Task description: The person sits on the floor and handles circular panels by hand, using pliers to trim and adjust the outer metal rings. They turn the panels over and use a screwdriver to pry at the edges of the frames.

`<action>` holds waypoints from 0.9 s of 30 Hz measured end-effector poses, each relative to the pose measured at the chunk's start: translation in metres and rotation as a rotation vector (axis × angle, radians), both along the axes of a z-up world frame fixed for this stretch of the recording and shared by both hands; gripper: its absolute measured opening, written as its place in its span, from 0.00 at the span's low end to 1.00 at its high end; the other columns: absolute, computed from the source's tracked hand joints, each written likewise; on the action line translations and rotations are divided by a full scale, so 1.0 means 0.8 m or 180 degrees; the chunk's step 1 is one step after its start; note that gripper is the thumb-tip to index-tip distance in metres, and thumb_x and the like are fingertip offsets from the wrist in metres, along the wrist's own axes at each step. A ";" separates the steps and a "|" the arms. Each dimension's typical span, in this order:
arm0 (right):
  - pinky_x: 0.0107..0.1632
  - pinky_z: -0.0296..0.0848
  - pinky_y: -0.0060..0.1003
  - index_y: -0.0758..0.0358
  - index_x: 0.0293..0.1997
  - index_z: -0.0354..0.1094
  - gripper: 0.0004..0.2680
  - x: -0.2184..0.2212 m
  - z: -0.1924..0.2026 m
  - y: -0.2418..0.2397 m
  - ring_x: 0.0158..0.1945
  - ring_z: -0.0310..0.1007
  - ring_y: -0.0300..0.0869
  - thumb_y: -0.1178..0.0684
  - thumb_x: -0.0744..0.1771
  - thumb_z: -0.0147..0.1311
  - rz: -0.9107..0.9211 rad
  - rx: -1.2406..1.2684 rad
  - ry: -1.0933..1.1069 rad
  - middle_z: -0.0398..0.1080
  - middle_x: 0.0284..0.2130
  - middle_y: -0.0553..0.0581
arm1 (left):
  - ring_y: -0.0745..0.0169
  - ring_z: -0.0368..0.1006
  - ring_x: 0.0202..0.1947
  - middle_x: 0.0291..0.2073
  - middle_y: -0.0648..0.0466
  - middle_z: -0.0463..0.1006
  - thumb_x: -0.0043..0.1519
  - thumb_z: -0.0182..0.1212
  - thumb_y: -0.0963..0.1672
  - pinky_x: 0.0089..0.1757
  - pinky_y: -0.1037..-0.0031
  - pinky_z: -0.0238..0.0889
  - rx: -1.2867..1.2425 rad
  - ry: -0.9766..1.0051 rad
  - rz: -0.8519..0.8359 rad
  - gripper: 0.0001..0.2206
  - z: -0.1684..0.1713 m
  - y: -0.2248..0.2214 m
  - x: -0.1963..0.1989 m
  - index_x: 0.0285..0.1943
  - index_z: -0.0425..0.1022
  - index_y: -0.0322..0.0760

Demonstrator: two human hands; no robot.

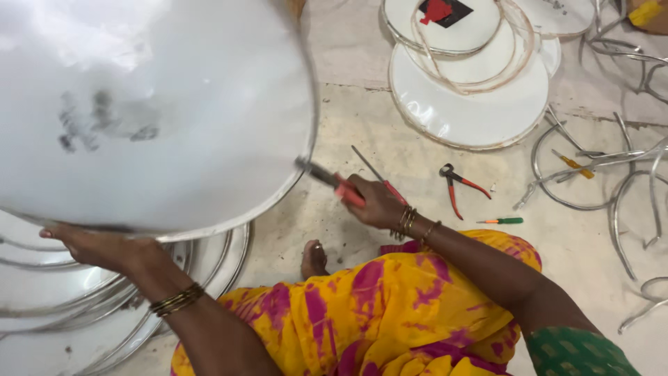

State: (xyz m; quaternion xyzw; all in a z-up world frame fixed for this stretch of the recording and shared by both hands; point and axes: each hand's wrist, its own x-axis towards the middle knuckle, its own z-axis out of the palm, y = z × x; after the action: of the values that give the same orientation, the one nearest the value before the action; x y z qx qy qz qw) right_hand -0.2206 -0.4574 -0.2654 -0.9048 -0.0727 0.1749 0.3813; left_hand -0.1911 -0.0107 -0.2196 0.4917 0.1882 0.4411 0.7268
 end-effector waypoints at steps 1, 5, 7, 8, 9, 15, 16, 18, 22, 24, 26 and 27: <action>0.34 0.71 0.43 0.60 0.49 0.67 0.14 0.007 -0.022 0.000 0.28 0.72 0.44 0.42 0.67 0.54 -0.0099 0.0001 -0.0110 0.72 0.27 0.54 | 0.44 0.65 0.69 0.70 0.38 0.66 0.72 0.36 0.58 0.64 0.56 0.63 0.0277 0.0192 0.0190 0.33 0.009 -0.012 -0.007 0.74 0.61 0.28; 0.39 0.70 0.42 0.68 0.44 0.70 0.15 0.027 -0.099 0.001 0.31 0.73 0.42 0.42 0.70 0.56 -0.0177 0.0120 0.0311 0.72 0.27 0.51 | 0.30 0.65 0.38 0.44 0.25 0.71 0.72 0.36 0.54 0.43 0.46 0.58 0.1089 0.1151 0.0013 0.27 0.031 -0.155 -0.023 0.68 0.68 0.30; 0.35 0.67 0.42 0.62 0.46 0.69 0.13 0.023 -0.123 -0.008 0.28 0.67 0.42 0.42 0.69 0.55 -0.0680 0.0657 0.1181 0.68 0.25 0.51 | 0.39 0.66 0.34 0.38 0.34 0.71 0.69 0.45 0.54 0.39 0.52 0.59 0.2661 -0.0020 -0.0834 0.21 0.030 -0.268 -0.045 0.57 0.69 0.34; 0.34 0.67 0.42 0.62 0.46 0.69 0.13 0.026 -0.129 -0.013 0.27 0.67 0.42 0.42 0.69 0.55 -0.0856 0.0778 0.1464 0.67 0.25 0.51 | 0.44 0.66 0.32 0.35 0.39 0.71 0.68 0.49 0.54 0.38 0.55 0.59 0.3176 -0.0541 -0.1273 0.19 0.031 -0.318 -0.061 0.51 0.70 0.36; 0.34 0.67 0.42 0.63 0.46 0.69 0.13 0.025 -0.133 -0.015 0.27 0.67 0.42 0.42 0.69 0.56 -0.1026 0.0926 0.1728 0.67 0.25 0.52 | 0.48 0.67 0.30 0.33 0.43 0.72 0.66 0.54 0.53 0.36 0.58 0.60 0.3595 -0.0989 -0.1714 0.17 0.031 -0.357 -0.079 0.46 0.71 0.37; 0.31 0.66 0.41 0.65 0.45 0.68 0.14 0.015 -0.143 -0.042 0.26 0.66 0.42 0.42 0.68 0.56 -0.1463 0.1200 0.2073 0.67 0.25 0.52 | 0.59 0.69 0.28 0.25 0.56 0.71 0.63 0.66 0.51 0.32 0.65 0.61 0.4367 -0.1547 -0.2507 0.14 -0.002 -0.419 -0.121 0.30 0.72 0.43; 0.31 0.66 0.41 0.65 0.45 0.68 0.14 0.016 -0.142 -0.043 0.26 0.66 0.42 0.42 0.68 0.56 -0.1466 0.1219 0.2085 0.67 0.25 0.52 | 0.56 0.69 0.30 0.26 0.55 0.70 0.63 0.65 0.50 0.33 0.64 0.61 0.4111 -0.1508 -0.2293 0.12 -0.010 -0.407 -0.099 0.32 0.72 0.43; 0.30 0.66 0.41 0.66 0.44 0.67 0.14 0.021 -0.137 -0.037 0.25 0.66 0.42 0.42 0.68 0.57 -0.1427 0.1161 0.2045 0.67 0.25 0.53 | 0.58 0.71 0.30 0.27 0.55 0.72 0.68 0.58 0.40 0.33 0.64 0.66 0.4168 -0.1168 -0.1568 0.07 -0.022 -0.378 -0.046 0.35 0.73 0.42; 0.29 0.66 0.40 0.67 0.44 0.67 0.15 0.014 -0.100 -0.023 0.24 0.65 0.42 0.42 0.67 0.57 -0.1083 0.0724 0.1588 0.67 0.25 0.53 | 0.51 0.72 0.45 0.46 0.47 0.73 0.69 0.48 0.45 0.45 0.62 0.66 0.2178 0.0203 -0.0649 0.10 -0.026 -0.209 0.031 0.52 0.68 0.34; 0.31 0.67 0.40 0.65 0.45 0.68 0.15 0.000 -0.067 -0.011 0.27 0.67 0.41 0.42 0.66 0.58 -0.0548 0.0452 0.0795 0.69 0.27 0.53 | 0.51 0.71 0.52 0.53 0.46 0.71 0.69 0.44 0.48 0.51 0.63 0.65 0.0976 0.0549 -0.0410 0.16 -0.025 -0.092 0.039 0.59 0.65 0.33; 0.35 0.68 0.39 0.65 0.45 0.67 0.15 -0.018 -0.024 -0.003 0.30 0.71 0.41 0.42 0.66 0.60 0.0213 0.0253 -0.0349 0.71 0.29 0.54 | 0.51 0.70 0.58 0.60 0.46 0.70 0.70 0.40 0.52 0.56 0.64 0.64 0.0026 0.0660 -0.0404 0.23 -0.038 0.004 0.032 0.67 0.61 0.32; 0.34 0.69 0.38 0.64 0.46 0.67 0.15 -0.022 -0.002 0.003 0.29 0.72 0.40 0.43 0.65 0.60 0.0424 0.0348 -0.0325 0.72 0.30 0.53 | 0.51 0.69 0.62 0.63 0.46 0.69 0.71 0.38 0.53 0.59 0.64 0.63 -0.0299 0.0727 -0.0436 0.26 -0.052 0.037 0.025 0.70 0.59 0.31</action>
State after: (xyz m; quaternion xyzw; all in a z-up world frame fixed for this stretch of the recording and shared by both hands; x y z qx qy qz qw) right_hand -0.2382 -0.4551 -0.2671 -0.8836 -0.1614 0.1493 0.4134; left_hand -0.1709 0.0188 -0.2611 0.5158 0.2561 0.3224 0.7513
